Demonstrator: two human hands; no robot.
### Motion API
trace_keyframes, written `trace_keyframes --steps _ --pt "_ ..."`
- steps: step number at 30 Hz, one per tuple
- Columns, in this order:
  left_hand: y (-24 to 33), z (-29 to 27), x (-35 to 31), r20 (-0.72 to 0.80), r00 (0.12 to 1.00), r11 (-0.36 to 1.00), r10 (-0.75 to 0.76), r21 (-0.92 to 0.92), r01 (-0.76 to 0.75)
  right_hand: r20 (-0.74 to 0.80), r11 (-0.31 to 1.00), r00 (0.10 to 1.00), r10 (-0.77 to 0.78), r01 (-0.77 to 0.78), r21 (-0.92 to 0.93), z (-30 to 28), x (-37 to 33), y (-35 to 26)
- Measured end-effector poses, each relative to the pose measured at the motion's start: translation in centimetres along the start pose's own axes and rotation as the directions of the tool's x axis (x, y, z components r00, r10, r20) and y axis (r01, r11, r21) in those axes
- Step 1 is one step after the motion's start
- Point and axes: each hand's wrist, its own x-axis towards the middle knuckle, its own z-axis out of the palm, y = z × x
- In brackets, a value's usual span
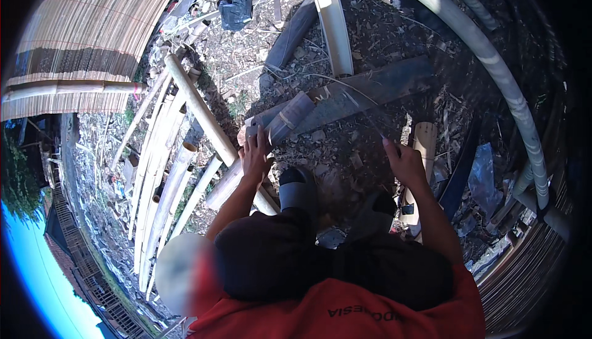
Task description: The person measures a bamboo pole using a tape measure, cuts off a section with a hand saw, and then splits and carves bamboo pieces using a blade.
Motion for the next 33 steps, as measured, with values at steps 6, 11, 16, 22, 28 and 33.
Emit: trace_keyframes --steps 6,11,16,22,28,33 --pt "-1.9 1.4 0.6 -0.132 0.991 1.0 0.002 0.017 0.0 0.141 0.968 0.979 -0.148 0.173 -0.181 -0.9 1.0 -2.2" --pt "-2.8 -0.6 -0.6 -0.125 0.99 0.997 0.07 -0.003 -0.071 0.198 0.996 0.978 -0.068 0.079 -0.049 2.7 3.4 -4.6" --pt "-1.0 -9.1 -2.0 -0.537 0.837 0.98 -0.107 -0.197 -0.002 -0.017 0.978 0.989 -0.145 0.14 -0.152 3.6 4.5 -5.2" --pt "7.6 -22.3 -1.0 -0.607 0.786 0.868 -0.116 -0.447 -0.217 0.102 0.97 0.966 -0.236 0.23 0.074 -6.8 1.3 -11.9" --pt "16.4 -31.3 0.7 -0.552 0.804 0.657 0.222 -0.524 -0.542 0.044 0.781 0.904 -0.425 0.341 0.523 -17.6 -8.2 -23.7" --pt "20.1 -28.9 0.5 -0.47 0.851 0.545 0.235 -0.661 -0.516 -0.053 0.563 0.88 -0.472 0.346 0.751 -20.5 -14.8 -29.0"
